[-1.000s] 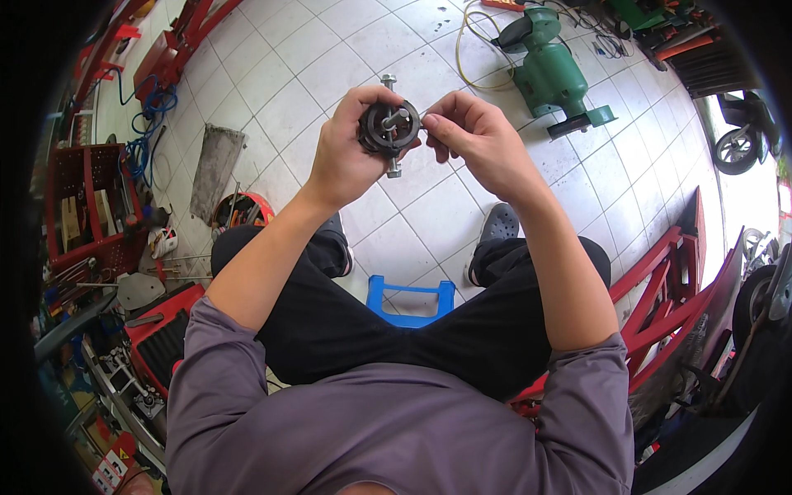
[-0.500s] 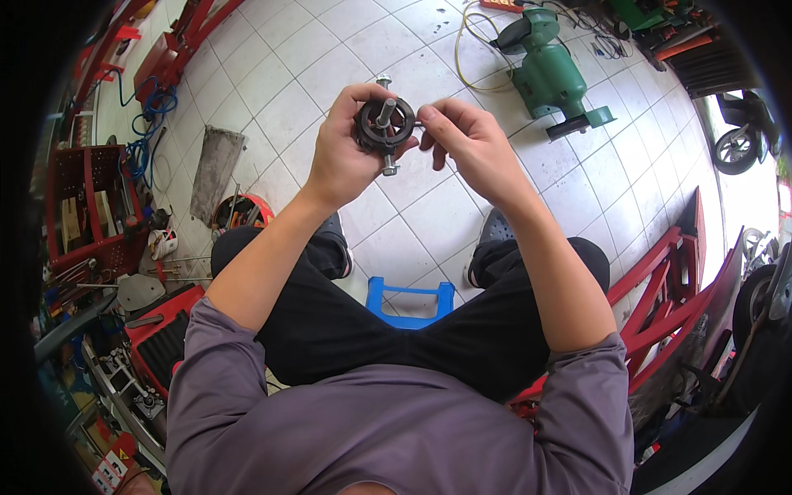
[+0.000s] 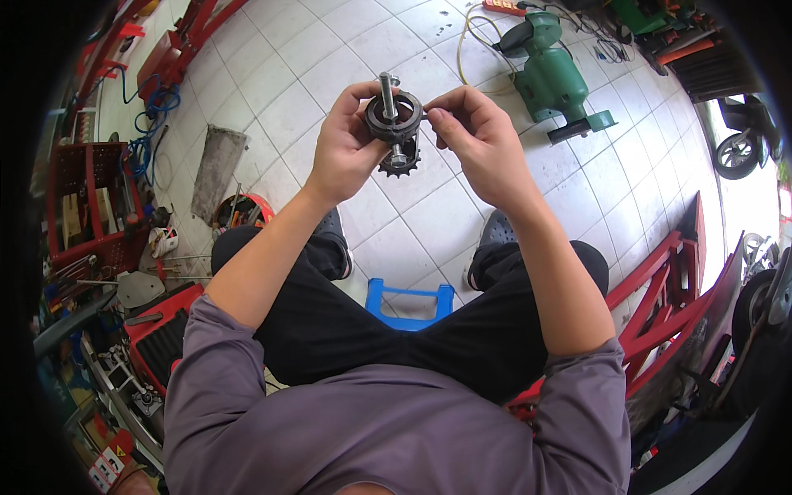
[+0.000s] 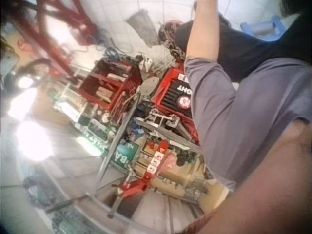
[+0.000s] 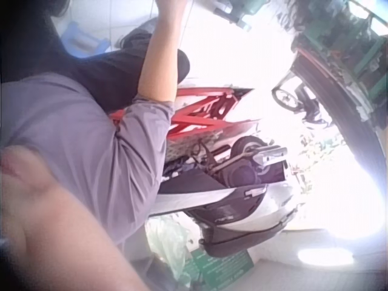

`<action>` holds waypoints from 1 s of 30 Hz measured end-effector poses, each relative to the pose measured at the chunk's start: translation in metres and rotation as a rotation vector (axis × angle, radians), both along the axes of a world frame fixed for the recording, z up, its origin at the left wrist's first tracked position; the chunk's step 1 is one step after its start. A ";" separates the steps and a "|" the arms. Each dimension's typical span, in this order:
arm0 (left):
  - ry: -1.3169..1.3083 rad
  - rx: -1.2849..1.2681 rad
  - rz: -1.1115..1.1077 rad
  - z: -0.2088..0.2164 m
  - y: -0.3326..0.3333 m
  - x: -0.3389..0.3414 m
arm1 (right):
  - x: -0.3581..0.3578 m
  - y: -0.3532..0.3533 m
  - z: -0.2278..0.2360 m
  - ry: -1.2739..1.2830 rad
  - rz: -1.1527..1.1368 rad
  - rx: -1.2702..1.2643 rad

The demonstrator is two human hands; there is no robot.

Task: The person sits on the floor and uses their hands to pull pins and a small shaft out of a mechanical sprocket housing.

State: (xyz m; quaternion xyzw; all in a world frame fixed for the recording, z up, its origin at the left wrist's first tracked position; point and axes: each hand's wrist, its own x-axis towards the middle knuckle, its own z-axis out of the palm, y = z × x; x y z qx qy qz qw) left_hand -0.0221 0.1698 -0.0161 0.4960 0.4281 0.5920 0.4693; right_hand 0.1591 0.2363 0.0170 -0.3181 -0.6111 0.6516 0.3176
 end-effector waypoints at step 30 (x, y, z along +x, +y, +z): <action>0.238 0.313 0.015 0.003 -0.007 0.006 | 0.008 -0.002 0.015 -0.016 0.038 -0.126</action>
